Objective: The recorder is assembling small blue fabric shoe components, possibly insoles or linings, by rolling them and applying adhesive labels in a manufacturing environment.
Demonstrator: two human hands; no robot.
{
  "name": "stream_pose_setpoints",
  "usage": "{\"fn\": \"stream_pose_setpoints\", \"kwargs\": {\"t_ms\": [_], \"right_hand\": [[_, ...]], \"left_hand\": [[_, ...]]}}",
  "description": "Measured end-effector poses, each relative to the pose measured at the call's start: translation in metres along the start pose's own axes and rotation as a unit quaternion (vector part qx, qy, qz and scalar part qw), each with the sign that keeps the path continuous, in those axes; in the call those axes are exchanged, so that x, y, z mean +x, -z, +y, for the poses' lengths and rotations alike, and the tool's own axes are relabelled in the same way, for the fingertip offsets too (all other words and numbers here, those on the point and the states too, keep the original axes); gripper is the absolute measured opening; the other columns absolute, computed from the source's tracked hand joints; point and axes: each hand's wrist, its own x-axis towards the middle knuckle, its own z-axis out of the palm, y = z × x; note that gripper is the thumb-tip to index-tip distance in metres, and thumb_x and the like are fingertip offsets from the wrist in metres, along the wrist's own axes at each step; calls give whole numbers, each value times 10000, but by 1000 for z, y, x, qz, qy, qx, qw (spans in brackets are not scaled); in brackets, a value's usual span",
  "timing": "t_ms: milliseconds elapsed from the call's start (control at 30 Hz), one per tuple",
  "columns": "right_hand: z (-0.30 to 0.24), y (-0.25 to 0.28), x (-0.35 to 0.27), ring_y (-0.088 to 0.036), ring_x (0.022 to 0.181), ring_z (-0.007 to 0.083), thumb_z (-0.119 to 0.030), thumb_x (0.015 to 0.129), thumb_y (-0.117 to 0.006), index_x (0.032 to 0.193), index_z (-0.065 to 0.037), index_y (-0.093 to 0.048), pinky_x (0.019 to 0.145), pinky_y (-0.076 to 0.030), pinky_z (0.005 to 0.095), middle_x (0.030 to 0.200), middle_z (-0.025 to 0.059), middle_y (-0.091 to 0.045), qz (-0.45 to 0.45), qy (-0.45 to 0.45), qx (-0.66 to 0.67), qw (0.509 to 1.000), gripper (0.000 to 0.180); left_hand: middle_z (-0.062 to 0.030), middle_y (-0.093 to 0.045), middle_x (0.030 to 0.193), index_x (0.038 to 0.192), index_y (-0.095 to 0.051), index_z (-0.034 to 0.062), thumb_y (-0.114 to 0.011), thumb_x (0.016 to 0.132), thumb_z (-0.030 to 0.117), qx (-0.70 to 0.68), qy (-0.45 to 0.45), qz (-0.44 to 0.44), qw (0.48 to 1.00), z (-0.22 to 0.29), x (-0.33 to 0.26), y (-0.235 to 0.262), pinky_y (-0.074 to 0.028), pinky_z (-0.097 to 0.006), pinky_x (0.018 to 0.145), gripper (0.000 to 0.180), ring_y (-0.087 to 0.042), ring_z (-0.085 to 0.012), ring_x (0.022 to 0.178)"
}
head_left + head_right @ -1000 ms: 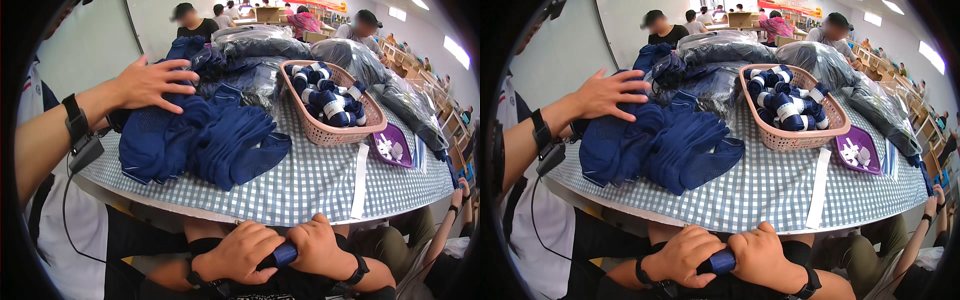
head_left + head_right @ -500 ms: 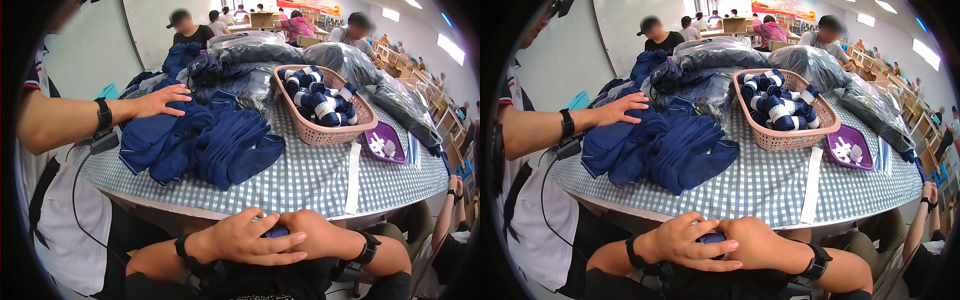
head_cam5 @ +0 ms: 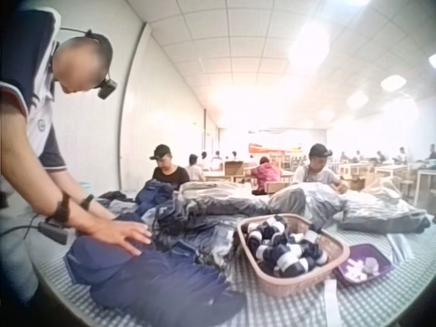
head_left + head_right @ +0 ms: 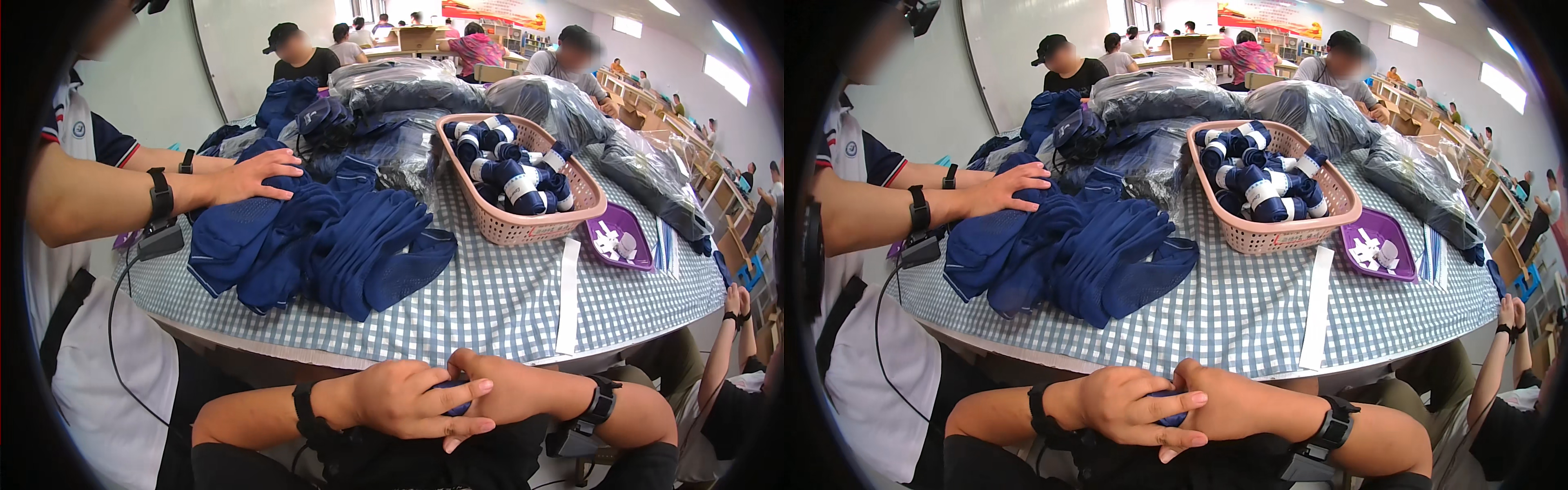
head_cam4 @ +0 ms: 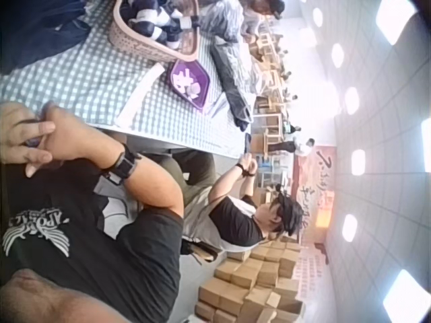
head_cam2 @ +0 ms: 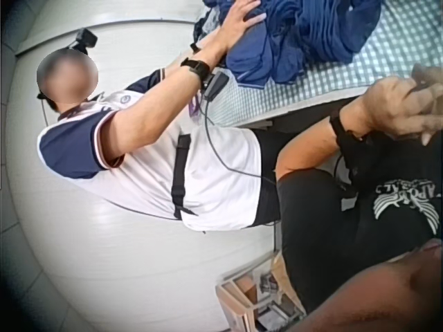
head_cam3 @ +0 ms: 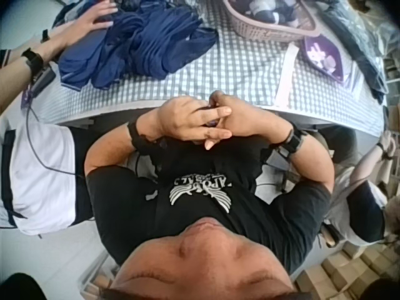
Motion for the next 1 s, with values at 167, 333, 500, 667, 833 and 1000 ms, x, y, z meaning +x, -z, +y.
{"fn": "stream_pose_setpoints", "kwargs": {"t_ms": [167, 333, 500, 667, 833, 1000], "right_hand": [[15, 5, 1, -675, 1017, 340, -583, 531, -946, 1337, 115, -372, 848, -546, 366, 1092, 250, -643, 4, -27, 56, 998, 1211], [25, 17, -4, -666, 1032, 301, -572, 517, -957, 1387, 97, -313, 862, -542, 355, 1145, 229, -630, -61, -82, 170, 980, 1273], [51, 9, -17, -659, 1001, 256, -492, 540, -977, 1414, 104, -248, 820, -545, 311, 1173, 237, -601, 46, 28, 177, 983, 1284], [35, 19, -58, -656, 981, 238, -362, 628, -969, 1408, -7, -300, 780, -561, 315, 1164, 175, -581, 192, -3, 247, 950, 1087], [60, 22, -81, -659, 966, 346, -398, 675, -905, 1119, -23, -629, 837, -528, 407, 1138, 169, -630, 403, 19, -106, 909, 643], [91, 7, -82, -619, 1089, 347, -397, 669, -870, 1168, -25, -639, 976, -444, 450, 1148, 161, -666, 452, -65, -324, 829, 663]], "left_hand": [[-69, -627, 1275, 1325, -659, 313, -704, 842, 197, -95, 45, 14, 994, -11, 2, -6, -518, -246, 536, 498, -641, -167, 752], [-79, -643, 1219, 1269, -697, 251, -729, 832, 155, -152, 81, 8, 985, -13, 10, -12, -546, -260, 566, 448, -679, -197, 787], [-102, -646, 1206, 1231, -717, 199, -750, 791, 98, -174, 106, 27, 979, -16, 10, -17, -567, -294, 628, 453, -683, -226, 797], [-129, -649, 1195, 1158, -744, 142, -747, 669, -21, -219, 198, 37, 955, -20, 14, -10, -576, -330, 725, 515, -687, -247, 863], [-152, -649, 1185, 1153, -736, 91, -695, 666, -123, -214, 221, 55, 950, -25, 11, -12, -585, -316, 755, 534, -700, -259, 912], [-141, -667, 1142, 1171, -735, 103, -767, 754, -5, -230, 254, 76, 936, -30, 13, -14, -594, -327, 744, 432, -706, -268, 873]]}}
